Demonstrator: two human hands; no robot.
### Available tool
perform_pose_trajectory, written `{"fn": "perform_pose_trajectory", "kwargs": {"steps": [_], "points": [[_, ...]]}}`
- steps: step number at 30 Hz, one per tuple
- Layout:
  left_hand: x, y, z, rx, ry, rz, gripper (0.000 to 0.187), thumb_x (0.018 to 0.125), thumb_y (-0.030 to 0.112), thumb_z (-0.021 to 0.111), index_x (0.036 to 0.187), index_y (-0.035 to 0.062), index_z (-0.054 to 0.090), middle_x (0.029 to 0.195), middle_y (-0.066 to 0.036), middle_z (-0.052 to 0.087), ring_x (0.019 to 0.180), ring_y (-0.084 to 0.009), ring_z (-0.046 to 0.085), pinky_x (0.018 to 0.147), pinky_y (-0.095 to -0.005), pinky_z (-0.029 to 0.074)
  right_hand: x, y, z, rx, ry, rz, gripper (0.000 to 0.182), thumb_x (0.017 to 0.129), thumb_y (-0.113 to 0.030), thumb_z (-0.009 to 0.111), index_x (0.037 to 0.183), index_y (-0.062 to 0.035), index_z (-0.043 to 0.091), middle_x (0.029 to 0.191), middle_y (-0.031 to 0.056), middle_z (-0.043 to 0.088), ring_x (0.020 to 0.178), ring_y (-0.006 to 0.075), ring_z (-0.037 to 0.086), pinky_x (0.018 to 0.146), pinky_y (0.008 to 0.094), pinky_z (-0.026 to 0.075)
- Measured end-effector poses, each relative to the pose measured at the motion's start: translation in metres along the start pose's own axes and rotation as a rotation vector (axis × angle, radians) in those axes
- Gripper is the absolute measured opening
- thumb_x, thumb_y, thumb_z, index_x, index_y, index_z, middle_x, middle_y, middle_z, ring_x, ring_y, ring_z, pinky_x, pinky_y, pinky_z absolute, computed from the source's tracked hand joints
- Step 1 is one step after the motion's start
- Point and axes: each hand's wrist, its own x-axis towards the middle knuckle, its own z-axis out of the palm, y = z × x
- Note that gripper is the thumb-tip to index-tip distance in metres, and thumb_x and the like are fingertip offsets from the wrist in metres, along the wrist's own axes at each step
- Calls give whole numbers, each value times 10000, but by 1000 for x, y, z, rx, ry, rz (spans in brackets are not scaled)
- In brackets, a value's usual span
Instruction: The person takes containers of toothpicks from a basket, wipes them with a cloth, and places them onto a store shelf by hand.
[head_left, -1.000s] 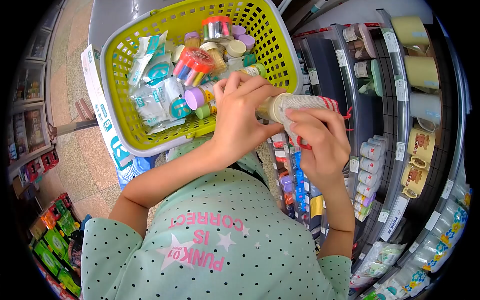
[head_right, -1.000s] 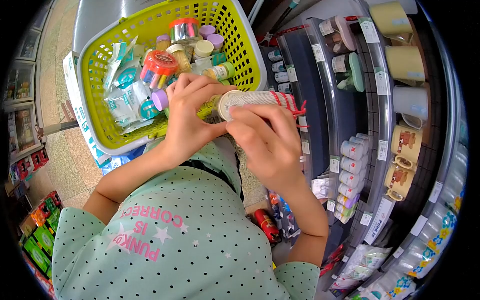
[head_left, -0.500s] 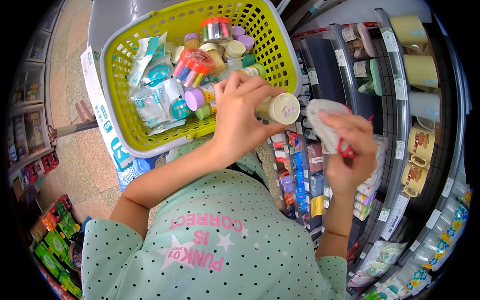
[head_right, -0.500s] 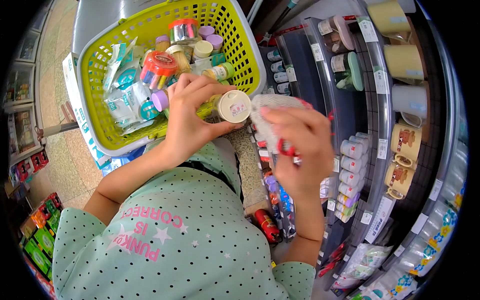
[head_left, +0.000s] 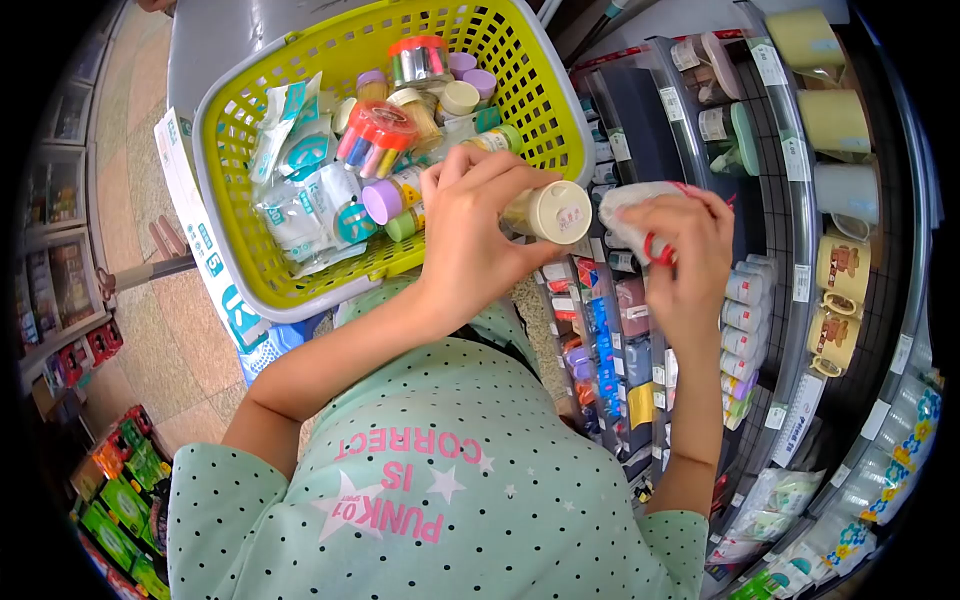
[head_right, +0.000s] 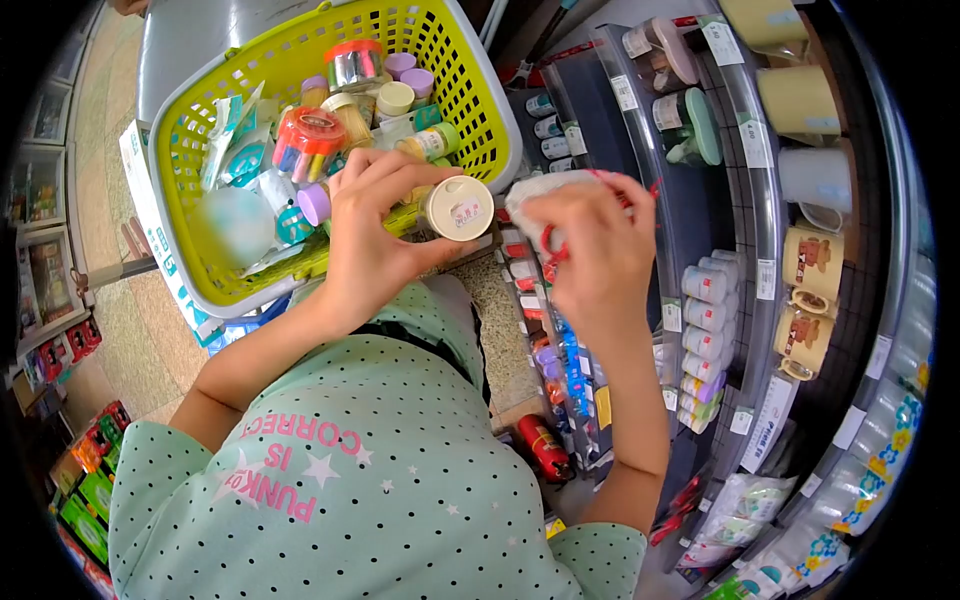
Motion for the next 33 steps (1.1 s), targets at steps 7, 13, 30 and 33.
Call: {"fn": "perform_pose_trajectory", "kwargs": {"steps": [7,13,30,33], "points": [[0,1,-1,27,4,-3,502,561,190,924,1032,126,763,955,-10,668,981,-240,540,905,-372,365,-6,-24,4,156,11,-101,320,675,93,653,913,-119,622,960,-47,737,921,165,682,1015,460,416],[-1,-3,4,-60,9,-3,526,514,164,916,1014,142,753,960,25,669,987,-227,527,871,-405,320,-2,-5,12,165,60,-48,312,646,112,624,880,-94,615,944,-32,730,896,169,674,1027,471,402],[-2,2,3,-54,-31,20,535,545,159,929,1053,126,764,971,-14,686,971,-231,547,898,-370,393,-14,-7,12,222,171,68,402,603,178,549,908,-84,571,972,4,754,933,199,680,1035,476,417],[-1,2,3,-29,-31,35,538,545,164,930,1055,124,765,960,-15,684,963,-230,549,887,-368,394,-14,-14,17,157,164,48,370,606,158,592,885,-84,597,967,-9,746,905,192,674,1002,479,426]]}}
